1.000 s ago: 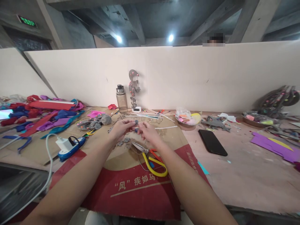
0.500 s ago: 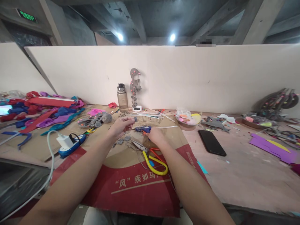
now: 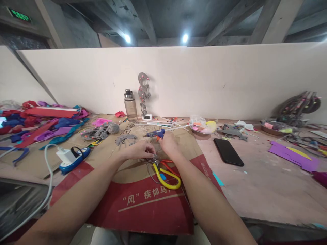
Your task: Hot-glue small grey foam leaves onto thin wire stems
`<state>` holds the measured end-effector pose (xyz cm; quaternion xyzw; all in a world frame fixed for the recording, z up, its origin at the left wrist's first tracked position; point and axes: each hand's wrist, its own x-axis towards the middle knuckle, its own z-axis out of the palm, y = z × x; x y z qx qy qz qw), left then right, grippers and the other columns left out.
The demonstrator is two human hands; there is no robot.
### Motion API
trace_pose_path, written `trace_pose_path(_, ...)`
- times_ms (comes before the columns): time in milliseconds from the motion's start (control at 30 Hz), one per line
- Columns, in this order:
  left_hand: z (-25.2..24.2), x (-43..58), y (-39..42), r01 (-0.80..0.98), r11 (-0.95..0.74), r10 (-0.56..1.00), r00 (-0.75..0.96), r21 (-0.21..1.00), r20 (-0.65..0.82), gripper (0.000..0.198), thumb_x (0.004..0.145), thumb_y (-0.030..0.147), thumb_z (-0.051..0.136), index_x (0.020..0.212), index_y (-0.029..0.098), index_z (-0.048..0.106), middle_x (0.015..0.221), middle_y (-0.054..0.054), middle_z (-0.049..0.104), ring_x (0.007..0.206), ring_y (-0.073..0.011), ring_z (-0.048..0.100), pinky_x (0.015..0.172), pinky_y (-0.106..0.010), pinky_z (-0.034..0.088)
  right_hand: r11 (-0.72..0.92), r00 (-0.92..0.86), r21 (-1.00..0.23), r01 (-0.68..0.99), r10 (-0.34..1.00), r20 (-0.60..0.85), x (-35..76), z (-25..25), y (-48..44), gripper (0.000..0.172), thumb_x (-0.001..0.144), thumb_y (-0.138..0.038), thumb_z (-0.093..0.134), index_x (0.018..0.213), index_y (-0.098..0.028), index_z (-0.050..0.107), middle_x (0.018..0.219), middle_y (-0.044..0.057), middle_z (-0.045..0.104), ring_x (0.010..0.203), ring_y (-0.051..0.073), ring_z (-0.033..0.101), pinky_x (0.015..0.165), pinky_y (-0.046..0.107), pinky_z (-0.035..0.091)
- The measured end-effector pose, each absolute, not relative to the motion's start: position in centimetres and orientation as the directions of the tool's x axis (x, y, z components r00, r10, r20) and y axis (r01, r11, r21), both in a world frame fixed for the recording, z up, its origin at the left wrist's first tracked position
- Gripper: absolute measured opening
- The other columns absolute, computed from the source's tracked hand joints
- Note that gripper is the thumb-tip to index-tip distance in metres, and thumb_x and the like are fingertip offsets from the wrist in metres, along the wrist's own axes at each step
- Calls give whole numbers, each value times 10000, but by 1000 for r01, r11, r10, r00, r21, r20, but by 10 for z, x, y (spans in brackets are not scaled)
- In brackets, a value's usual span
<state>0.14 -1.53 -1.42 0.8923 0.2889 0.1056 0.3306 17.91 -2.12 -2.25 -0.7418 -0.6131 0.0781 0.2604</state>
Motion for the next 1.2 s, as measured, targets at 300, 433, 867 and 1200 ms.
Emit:
trace_pose_path(300, -8, 0, -6, 136, -241, 901, 399, 961, 169, 250, 659, 381, 761, 702, 146, 686, 602, 18, 591, 532, -80, 464, 550, -220, 363, 195, 364, -873, 447, 851, 377, 195, 3, -27, 233, 811, -284, 512, 997, -169, 593, 939, 86, 680, 868, 220, 643, 784, 323, 503)
trace_pose_path(433, -3, -10, 4, -174, -58, 962, 255, 983, 102, 352, 538, 386, 861, 656, 126, 655, 576, 13, 571, 508, -63, 465, 521, -202, 376, 212, 283, -967, 142, 927, 245, 184, 6, -32, 194, 742, -285, 527, 919, -211, 557, 761, 10, 644, 641, 176, 620, 640, 303, 499)
trace_pose_path(867, 6, -29, 20, -507, 21, 995, 95, 862, 31, 75, 730, 140, 695, 685, 95, 656, 615, -19, 618, 505, -52, 542, 494, -157, 448, 367, -48, -925, 101, 930, 364, 158, 15, -60, 193, 778, -331, 564, 934, -227, 520, 735, -35, 580, 525, 102, 456, 495, 242, 417)
trace_pose_path(1200, 8, -29, 19, -519, 19, 996, 86, 854, 30, 88, 757, 133, 679, 681, 100, 649, 609, -25, 618, 499, -51, 540, 494, -147, 459, 361, -42, -917, 168, 932, 360, 156, 7, -56, 190, 801, -344, 557, 934, -226, 492, 840, -11, 610, 508, 97, 438, 477, 254, 409)
